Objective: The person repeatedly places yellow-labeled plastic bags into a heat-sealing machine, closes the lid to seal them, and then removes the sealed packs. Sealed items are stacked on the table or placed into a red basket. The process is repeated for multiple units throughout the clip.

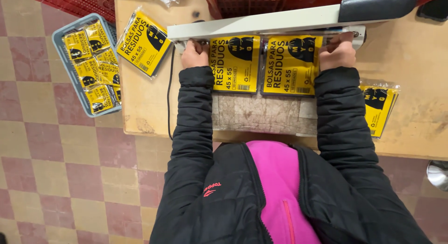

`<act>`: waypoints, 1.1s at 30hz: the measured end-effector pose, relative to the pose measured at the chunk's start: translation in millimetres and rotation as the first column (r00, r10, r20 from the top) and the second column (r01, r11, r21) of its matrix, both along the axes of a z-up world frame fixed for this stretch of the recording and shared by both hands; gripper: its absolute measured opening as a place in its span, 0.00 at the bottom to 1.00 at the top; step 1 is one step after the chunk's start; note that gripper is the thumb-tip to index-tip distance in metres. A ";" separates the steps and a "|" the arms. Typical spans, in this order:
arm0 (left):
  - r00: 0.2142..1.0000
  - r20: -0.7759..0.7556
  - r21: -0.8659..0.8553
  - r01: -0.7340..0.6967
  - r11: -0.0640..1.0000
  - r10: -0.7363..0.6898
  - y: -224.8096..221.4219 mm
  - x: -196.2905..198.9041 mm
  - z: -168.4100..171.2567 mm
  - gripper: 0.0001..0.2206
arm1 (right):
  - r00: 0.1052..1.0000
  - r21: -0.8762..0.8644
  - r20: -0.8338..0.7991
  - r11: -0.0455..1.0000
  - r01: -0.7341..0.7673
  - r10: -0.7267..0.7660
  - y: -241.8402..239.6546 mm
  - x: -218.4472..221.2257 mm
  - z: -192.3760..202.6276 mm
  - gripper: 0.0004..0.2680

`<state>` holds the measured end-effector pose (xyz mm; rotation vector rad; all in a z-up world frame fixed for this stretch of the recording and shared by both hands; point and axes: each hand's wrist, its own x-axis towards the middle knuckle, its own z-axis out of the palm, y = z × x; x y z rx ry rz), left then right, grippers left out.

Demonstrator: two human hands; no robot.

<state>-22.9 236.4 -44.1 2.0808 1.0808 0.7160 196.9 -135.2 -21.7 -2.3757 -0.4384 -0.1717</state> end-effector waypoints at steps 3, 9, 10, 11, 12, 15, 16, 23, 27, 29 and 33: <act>0.996 -0.091 -0.079 -0.012 0.997 0.005 -10.4 -9.5 26.7 0.15 | 0.999 -0.054 0.051 0.999 -0.004 0.006 0.8 -16.6 37.6 0.09; 0.876 -0.007 0.397 0.445 0.802 -0.483 -119.0 -13.9 115.9 0.11 | 0.678 -0.124 0.575 0.867 -0.482 0.459 24.6 -25.5 201.9 0.06; 0.772 -0.099 0.435 0.601 0.671 -0.628 -143.3 -9.7 114.0 0.16 | 0.589 -0.247 0.590 0.818 -0.520 0.553 37.1 -20.2 222.2 0.06; 0.640 -0.195 0.453 0.731 0.510 -0.743 -167.7 -5.7 113.0 0.22 | 0.493 -0.368 0.589 0.756 -0.542 0.640 49.6 -15.3 243.3 0.05; 0.642 -0.189 0.465 0.725 0.508 -0.743 -177.6 1.1 107.0 0.22 | 0.486 -0.372 0.597 0.757 -0.537 0.638 60.6 -7.4 239.0 0.05; 0.580 -0.288 0.541 0.755 0.370 -0.762 -200.7 12.3 89.7 0.25 | 0.519 -0.553 0.485 0.706 -0.442 0.704 81.6 15.5 211.8 0.10; 0.571 -0.311 0.526 0.769 0.362 -0.760 -202.8 14.4 83.8 0.25 | 0.588 -0.610 0.369 0.664 -0.431 0.720 81.0 25.6 193.9 0.11; 0.625 -0.327 0.544 0.738 0.399 -0.709 -205.6 19.9 57.0 0.20 | 0.768 -0.602 -0.064 0.589 -0.539 0.638 75.4 60.0 115.5 0.18; 0.632 -0.322 0.541 0.734 0.411 -0.704 -206.6 18.7 59.2 0.19 | 0.764 -0.522 -0.126 0.613 -0.593 0.633 75.0 63.4 102.3 0.19; 0.641 -0.310 0.550 0.723 0.418 -0.702 -207.2 19.1 57.5 0.18 | 0.776 -0.541 -0.159 0.603 -0.586 0.611 77.5 63.4 101.3 0.18; 0.650 -0.290 0.557 0.711 0.429 -0.702 -208.4 19.6 61.7 0.17 | 0.746 -0.513 -0.141 0.597 -0.617 0.650 71.2 67.2 82.2 0.17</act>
